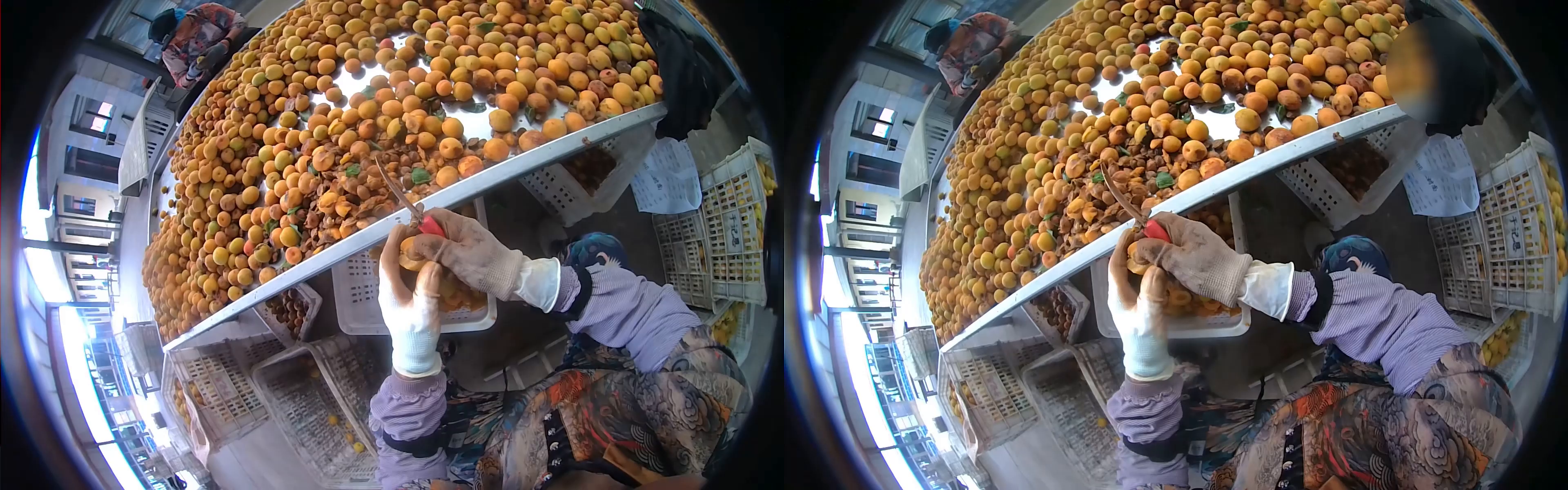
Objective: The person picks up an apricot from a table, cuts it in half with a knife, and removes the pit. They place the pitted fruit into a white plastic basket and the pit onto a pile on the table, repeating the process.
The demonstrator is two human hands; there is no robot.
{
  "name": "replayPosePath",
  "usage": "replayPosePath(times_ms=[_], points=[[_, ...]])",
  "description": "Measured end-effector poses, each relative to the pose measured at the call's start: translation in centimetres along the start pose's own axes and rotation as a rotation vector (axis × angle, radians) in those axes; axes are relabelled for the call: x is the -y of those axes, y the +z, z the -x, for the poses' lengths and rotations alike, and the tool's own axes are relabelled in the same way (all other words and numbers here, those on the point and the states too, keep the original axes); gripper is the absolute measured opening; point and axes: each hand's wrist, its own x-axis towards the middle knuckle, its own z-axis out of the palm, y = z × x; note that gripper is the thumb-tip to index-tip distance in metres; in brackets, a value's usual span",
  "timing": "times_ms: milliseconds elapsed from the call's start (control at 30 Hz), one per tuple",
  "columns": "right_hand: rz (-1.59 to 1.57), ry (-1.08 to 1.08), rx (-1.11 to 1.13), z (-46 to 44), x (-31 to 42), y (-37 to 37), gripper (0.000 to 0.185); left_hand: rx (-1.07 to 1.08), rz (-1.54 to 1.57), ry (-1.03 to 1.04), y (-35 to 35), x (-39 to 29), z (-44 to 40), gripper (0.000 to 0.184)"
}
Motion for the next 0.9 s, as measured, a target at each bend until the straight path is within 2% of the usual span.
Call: replayPosePath(times_ms=[167,233,267,300,333,367,433,500,567,633,900], points=[[0.097,-0.018,-0.053,-0.2,0.6,-0.3,0.027,-0.104,0.073,-0.047,-0.1,0.8,0.3,0.046],[0.151,-0.007,-0.089,-0.3,3.0,-0.7,0.022,-0.079,0.18,-0.155,-0.3,0.8,0.4,0.043],[-0.007,0.089,-0.107,-0.2,4.8,-0.8,0.021,-0.032,0.319,-0.247,0.0,0.0,0.6,0.042],[-0.163,0.183,-0.13,-0.1,5.8,-1.1,0.02,-0.028,0.325,-0.249,0.0,0.1,0.7,0.042],[-0.203,0.078,-0.195,-0.6,5.6,-0.9,0.017,0.015,0.389,-0.294,0.1,0.3,0.8,0.043],[-0.197,0.08,-0.212,-0.7,5.8,-1.0,0.017,0.061,0.454,-0.342,0.3,0.4,0.8,0.043],[-0.29,-0.107,-0.135,-0.6,6.5,-1.1,0.02,0.096,0.436,-0.385,0.9,-0.2,1.0,0.048],[-0.313,-0.109,-0.111,-0.5,6.6,-1.7,0.023,0.188,0.433,-0.443,1.3,-0.6,1.2,0.05],[-0.191,-0.167,-0.013,-0.3,6.6,-2.2,0.024,0.204,0.387,-0.429,1.4,0.4,1.1,0.054],[-0.27,-0.166,-0.088,-0.2,6.7,-1.9,0.025,0.259,0.333,-0.429,1.1,1.1,1.1,0.055],[-0.161,-0.091,0.025,0.3,8.2,-1.9,0.031,0.284,0.457,-0.538,2.1,-0.9,0.9,0.057]])
